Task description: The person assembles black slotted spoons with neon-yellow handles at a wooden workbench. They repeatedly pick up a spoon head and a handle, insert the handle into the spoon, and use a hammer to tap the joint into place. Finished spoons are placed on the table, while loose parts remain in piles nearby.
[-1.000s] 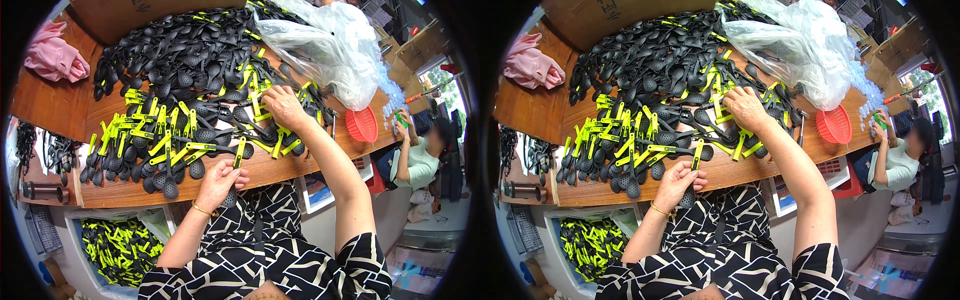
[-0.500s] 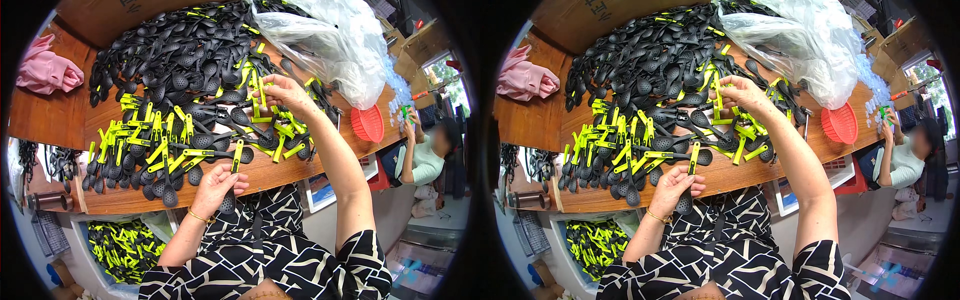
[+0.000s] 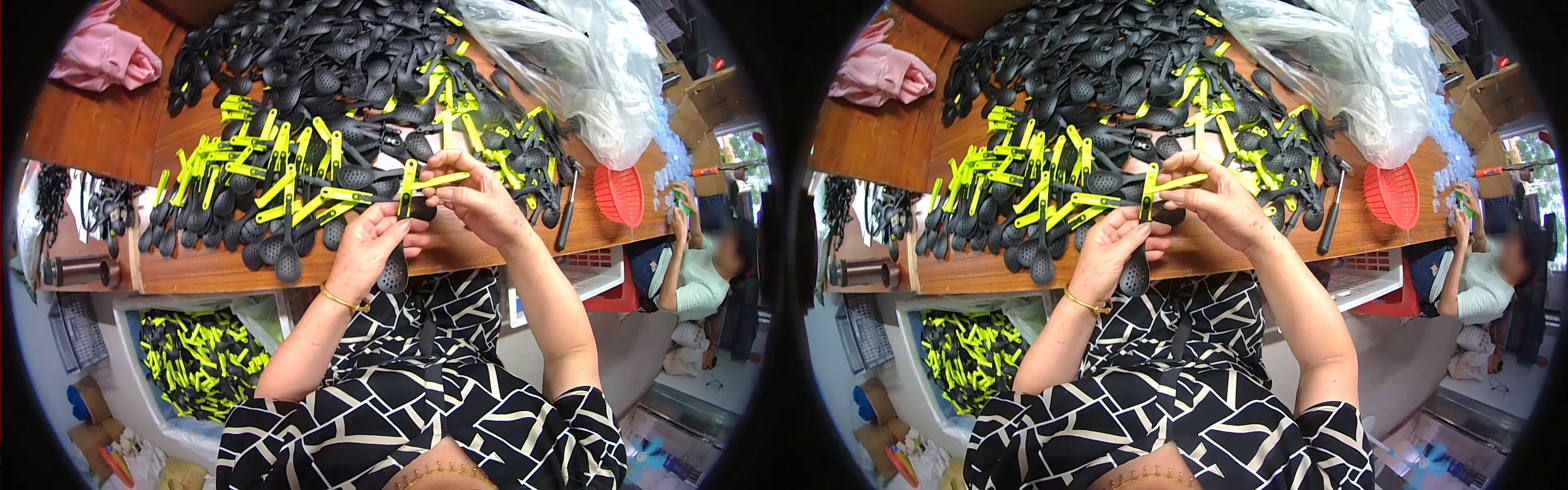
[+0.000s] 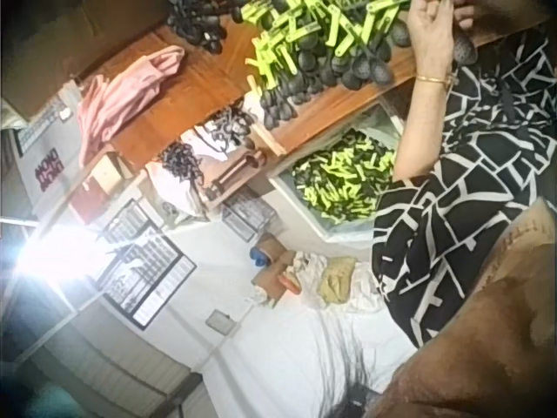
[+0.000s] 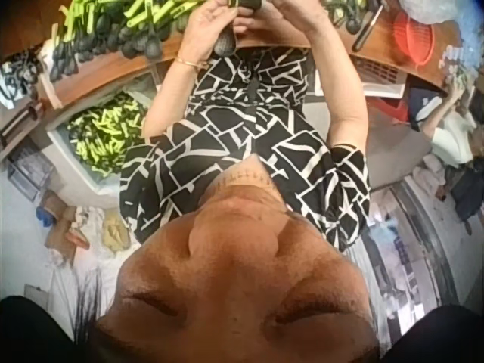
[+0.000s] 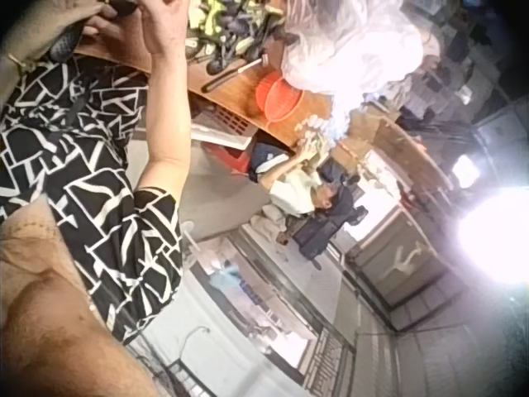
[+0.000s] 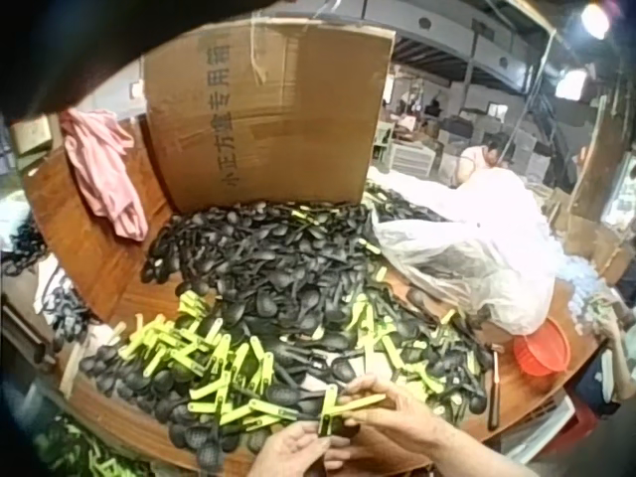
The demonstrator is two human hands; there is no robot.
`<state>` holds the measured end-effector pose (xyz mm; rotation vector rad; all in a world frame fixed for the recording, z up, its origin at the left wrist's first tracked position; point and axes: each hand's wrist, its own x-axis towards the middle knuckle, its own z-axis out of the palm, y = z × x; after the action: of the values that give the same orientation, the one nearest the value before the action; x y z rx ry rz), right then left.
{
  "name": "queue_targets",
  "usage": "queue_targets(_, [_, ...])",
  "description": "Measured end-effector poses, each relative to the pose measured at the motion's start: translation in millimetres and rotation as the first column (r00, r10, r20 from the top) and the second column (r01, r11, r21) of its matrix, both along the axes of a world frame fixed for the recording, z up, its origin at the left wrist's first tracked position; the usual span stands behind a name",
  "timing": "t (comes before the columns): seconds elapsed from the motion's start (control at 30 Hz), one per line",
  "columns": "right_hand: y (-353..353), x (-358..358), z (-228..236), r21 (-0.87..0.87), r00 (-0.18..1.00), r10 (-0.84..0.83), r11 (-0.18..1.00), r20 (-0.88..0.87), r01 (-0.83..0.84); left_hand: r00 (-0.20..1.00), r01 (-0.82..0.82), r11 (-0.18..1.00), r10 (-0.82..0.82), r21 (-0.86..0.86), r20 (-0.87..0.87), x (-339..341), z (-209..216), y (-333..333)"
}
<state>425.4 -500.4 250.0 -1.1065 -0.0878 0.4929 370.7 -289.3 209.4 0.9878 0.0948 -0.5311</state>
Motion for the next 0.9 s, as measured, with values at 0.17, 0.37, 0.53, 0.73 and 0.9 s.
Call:
queue_targets(0.17, [6,-17,26,-0.373,0.951,0.184,0.924,0.250,-0.080,0.999,0.009,0.999,-0.011,0.052,0.053,-11,6,1])
queue_targets(0.37, [11,-15,43,-0.707,0.813,0.428,0.707,0.396,-0.028,0.989,0.112,0.979,-0.127,0.172,0.081,-25,14,4])
queue_targets(0.53, [15,-18,33,-0.757,0.792,0.421,0.649,0.442,0.077,0.993,0.077,0.980,-0.091,0.185,0.071,-32,10,2])
queue_targets(0.73, [23,-31,32,-0.817,0.706,0.484,0.526,0.517,0.237,0.993,0.036,0.967,-0.062,0.251,0.097,-35,1,2])
queue_targets(0.9, [24,-45,20,-0.827,0.777,0.423,0.520,0.467,0.214,0.986,0.025,0.949,-0.074,0.313,0.148,-46,-1,2])
